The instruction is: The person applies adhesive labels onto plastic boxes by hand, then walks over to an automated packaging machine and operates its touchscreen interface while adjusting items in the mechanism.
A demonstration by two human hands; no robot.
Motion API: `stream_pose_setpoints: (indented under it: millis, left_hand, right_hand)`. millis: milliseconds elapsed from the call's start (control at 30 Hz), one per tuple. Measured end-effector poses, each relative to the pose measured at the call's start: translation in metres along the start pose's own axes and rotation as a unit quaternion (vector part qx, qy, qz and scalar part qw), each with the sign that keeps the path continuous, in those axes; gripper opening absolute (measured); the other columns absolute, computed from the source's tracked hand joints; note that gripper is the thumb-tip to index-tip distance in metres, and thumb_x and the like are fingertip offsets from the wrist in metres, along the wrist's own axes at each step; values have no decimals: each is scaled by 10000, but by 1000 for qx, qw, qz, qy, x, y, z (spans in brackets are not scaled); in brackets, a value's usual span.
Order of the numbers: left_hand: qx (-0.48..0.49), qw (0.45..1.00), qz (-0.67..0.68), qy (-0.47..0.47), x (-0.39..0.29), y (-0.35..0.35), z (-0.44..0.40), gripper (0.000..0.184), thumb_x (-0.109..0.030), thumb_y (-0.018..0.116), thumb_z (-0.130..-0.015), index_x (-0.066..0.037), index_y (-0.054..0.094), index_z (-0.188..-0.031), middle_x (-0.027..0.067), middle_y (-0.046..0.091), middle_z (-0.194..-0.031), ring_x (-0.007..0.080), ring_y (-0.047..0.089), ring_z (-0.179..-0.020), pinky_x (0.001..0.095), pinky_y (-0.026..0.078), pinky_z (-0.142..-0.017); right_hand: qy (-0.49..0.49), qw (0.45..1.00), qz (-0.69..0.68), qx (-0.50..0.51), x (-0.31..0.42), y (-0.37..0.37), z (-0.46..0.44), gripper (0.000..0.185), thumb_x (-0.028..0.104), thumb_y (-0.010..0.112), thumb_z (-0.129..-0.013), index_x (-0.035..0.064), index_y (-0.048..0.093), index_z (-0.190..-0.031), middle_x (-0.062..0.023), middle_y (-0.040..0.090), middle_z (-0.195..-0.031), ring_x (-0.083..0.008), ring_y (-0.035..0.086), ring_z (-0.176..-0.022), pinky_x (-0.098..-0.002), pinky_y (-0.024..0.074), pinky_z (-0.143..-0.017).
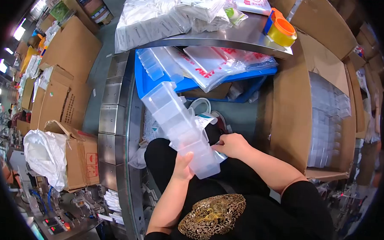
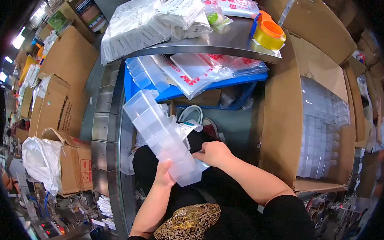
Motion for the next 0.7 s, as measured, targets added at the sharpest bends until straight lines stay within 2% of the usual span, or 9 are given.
stream_pose_setpoints:
  millis: [167, 300, 400, 433, 533, 700]
  left_hand:
    - [-31, 999, -13, 33, -8, 5, -2, 644, -241, 664, -703, -46, 334, -1221, 92, 493, -1094, 231, 510, -1007, 370, 427, -858]
    - [-44, 998, -25, 39, -7, 2, 0, 658, -278, 662, -701, -44, 339, -1225, 95, 498, -1099, 238, 505, -1020, 386, 422, -866]
    - [-44, 998, -21, 33, -5, 4, 0, 655, -276, 661, -703, -45, 339, -1225, 94, 499, -1099, 237, 504, -1023, 387, 420, -869]
    - [-43, 998, -21, 30, -5, 6, 0, 654, -276, 661, -703, -46, 340, -1225, 93, 499, -1098, 236, 504, -1024, 387, 419, -871]
    - [-39, 999, -23, 27, -5, 8, 0, 651, -274, 660, -704, -48, 340, -1224, 90, 501, -1098, 235, 503, -1026, 387, 416, -875]
    - [-37, 999, 15, 37, -4, 8, 1, 602, -189, 637, -732, -62, 318, -1226, 97, 485, -1096, 231, 506, -1009, 374, 423, -859]
  right_hand:
    - [-58, 998, 14, -28, -3, 8, -19, 357, 383, 598, -738, 35, 631, -806, -153, 617, -774, -282, 595, -752, -356, 464, -697]
    - [-51, 995, -61, -63, -22, 7, -22, 303, 323, 623, -733, 29, 624, -805, -141, 618, -767, -263, 599, -668, -332, 470, -650]
    - [35, 961, -276, -1, -43, 17, -21, 290, 311, 607, -742, 24, 618, -782, -135, 612, -726, -271, 590, -718, -341, 462, -673]
    - [36, 961, -275, -4, -43, 16, -20, 290, 311, 607, -742, 24, 618, -782, -135, 612, -726, -271, 590, -718, -341, 462, -673]
    - [11, 995, -92, -30, -26, 8, -13, 253, 267, 599, -747, 19, 618, -794, -128, 610, -714, -243, 590, -692, -330, 462, -652]
    - [3, 983, -178, -50, -56, 13, -28, 209, 230, 601, -739, 29, 623, -790, -121, 608, -701, -204, 586, -665, -314, 462, -629]
Point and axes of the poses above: each hand's wrist, its own z-axis away from the middle knuckle, its own y-axis out of the palm, x = y × z, the point moved 10 cm from there along -z, towards the middle knuckle
